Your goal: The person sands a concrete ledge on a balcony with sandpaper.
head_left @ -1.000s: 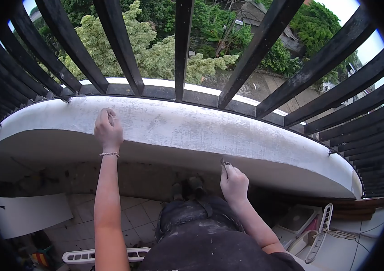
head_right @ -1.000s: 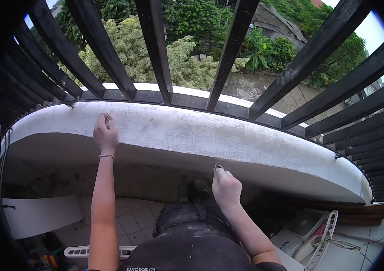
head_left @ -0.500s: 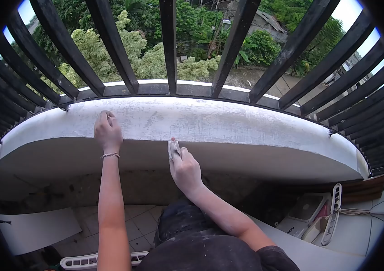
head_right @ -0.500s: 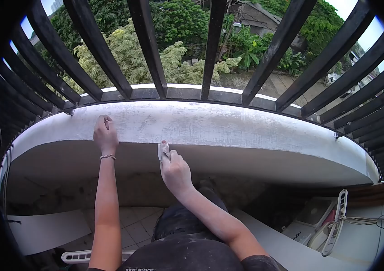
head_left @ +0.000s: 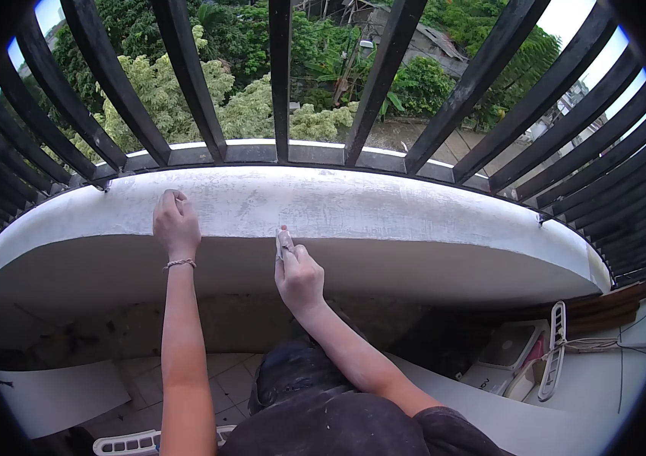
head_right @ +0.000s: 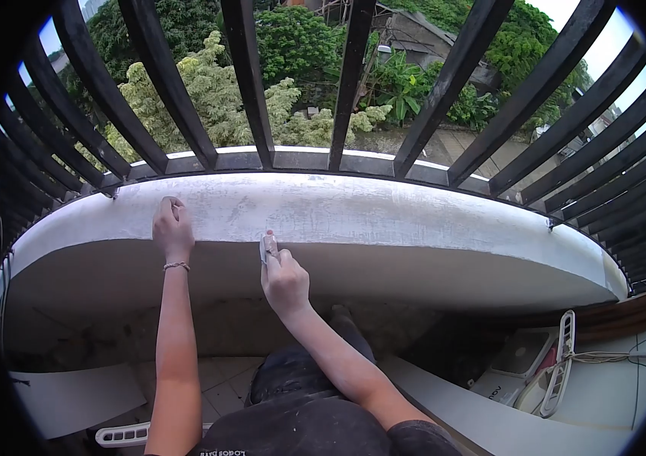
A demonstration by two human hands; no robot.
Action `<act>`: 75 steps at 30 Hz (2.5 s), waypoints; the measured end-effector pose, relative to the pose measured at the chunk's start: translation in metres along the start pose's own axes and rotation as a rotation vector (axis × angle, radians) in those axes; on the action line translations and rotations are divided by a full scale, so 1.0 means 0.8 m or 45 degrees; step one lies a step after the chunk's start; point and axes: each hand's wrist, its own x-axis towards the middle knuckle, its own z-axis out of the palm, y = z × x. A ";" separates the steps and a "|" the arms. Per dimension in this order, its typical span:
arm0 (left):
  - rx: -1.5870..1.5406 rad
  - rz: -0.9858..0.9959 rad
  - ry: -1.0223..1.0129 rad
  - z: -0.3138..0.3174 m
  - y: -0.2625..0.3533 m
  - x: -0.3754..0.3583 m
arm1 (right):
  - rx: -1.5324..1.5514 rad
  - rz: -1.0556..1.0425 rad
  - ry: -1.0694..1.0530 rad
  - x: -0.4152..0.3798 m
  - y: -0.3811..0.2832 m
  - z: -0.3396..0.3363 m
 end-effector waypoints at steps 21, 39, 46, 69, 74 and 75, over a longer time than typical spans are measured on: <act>0.076 0.102 0.070 0.014 -0.020 0.006 | -0.437 0.324 0.260 -0.004 0.149 -0.136; -0.050 0.571 -0.043 0.013 0.118 -0.100 | -0.377 0.334 0.256 -0.006 0.163 -0.135; -0.173 0.991 -0.405 0.025 0.259 -0.113 | -0.322 0.212 0.110 -0.017 0.176 -0.158; 0.158 0.712 -0.646 0.073 0.213 -0.130 | 0.179 0.119 0.011 0.005 0.192 -0.146; -0.085 0.650 -0.410 -0.010 0.136 -0.095 | 0.262 0.139 -0.343 0.020 0.177 -0.203; -0.125 0.582 -0.357 -0.027 0.112 -0.082 | 0.340 -0.003 -0.272 0.016 0.183 -0.203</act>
